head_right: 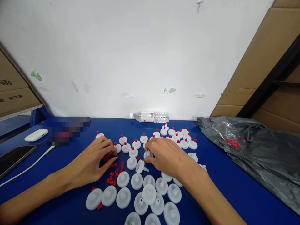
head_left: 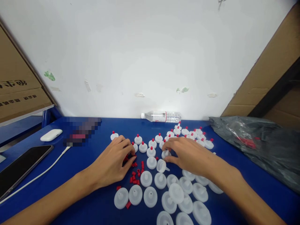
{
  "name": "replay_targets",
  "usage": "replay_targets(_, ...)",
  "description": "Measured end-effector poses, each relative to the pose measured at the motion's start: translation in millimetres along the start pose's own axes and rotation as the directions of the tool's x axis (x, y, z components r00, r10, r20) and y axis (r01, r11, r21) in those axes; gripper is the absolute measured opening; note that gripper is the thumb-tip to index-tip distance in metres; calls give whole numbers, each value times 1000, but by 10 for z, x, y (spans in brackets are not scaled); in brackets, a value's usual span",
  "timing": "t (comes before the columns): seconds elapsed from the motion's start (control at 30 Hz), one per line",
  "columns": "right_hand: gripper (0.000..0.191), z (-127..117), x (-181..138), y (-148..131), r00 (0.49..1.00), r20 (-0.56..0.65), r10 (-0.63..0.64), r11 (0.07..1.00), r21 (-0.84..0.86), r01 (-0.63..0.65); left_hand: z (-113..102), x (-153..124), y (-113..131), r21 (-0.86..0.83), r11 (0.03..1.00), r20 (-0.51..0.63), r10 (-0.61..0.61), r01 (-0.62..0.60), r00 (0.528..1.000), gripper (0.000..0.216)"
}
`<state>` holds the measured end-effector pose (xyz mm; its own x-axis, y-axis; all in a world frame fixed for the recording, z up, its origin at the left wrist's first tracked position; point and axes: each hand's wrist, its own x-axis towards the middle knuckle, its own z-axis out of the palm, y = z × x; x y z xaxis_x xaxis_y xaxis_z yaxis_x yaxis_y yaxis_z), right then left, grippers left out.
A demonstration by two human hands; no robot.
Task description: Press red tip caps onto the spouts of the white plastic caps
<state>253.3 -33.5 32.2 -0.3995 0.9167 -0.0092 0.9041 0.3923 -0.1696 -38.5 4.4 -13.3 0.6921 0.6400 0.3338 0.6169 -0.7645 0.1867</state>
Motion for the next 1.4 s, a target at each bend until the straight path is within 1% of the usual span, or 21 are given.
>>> replay_targets(0.17, 24, 42, 10, -23, 999, -18, -50, 998, -39, 50, 22, 2, -23, -1, 1000, 22, 2, -2, 1000, 11)
replay_targets(0.33, 23, 10, -3, -5, 997, -42, -62, 997, -55, 60, 46, -6, -39, -21, 999, 19, 32, -31, 999, 13)
replay_targets(0.5, 32, -45, -15, -28, 998, -65, -9, 997, -74, 4, 18, -2, 6, -18, 999, -48, 29, -30, 998, 13)
replay_targets(0.6, 31, -32, -9, -49, 992, -119, -40, 996, -85, 30, -27, 2, 45, -32, 998, -124, 57, -61, 991, 13)
replay_targets(0.7, 31, 14, 9, -66, 965, -225, -138, 987, -106, 117, -52, 9, 63, -43, 991, -217, 113, -125, 970, 15)
replay_targets(0.77, 35, 47, 24, -81, 933, -294, -207, 976, -130, 175, -50, 15, 66, -42, 985, -272, 151, -169, 950, 17)
replay_targets(0.83, 40, 72, 36, -99, 907, -334, -259, 963, -164, 214, -38, 20, 69, -37, 978, -318, 182, -204, 931, 21)
replay_targets(0.9, 43, 90, 43, -120, 889, -348, -298, 950, -197, 242, -23, 20, 73, -38, 973, -346, 199, -225, 917, 25)
replay_targets(0.97, 44, 108, 47, -140, 874, -359, -327, 942, -194, 273, -9, 16, 78, -47, 971, -353, 203, -234, 913, 29)
replay_targets(1.07, 38, 142, 52, -173, 848, -377, -373, 928, -172, 332, 3, 4, 82, -59, 968, -364, 207, -244, 908, 32)
replay_targets(1.17, 30, 177, 53, -224, 819, -373, -436, 900, -200, 388, 3, -9, 88, -50, 964, -393, 221, -261, 893, 32)
replay_targets(1.4, 32, 188, 23, -348, 765, -418, -490, 871, -260, 416, -31, -31, 127, -62, 951, -411, 253, -304, 876, 34)
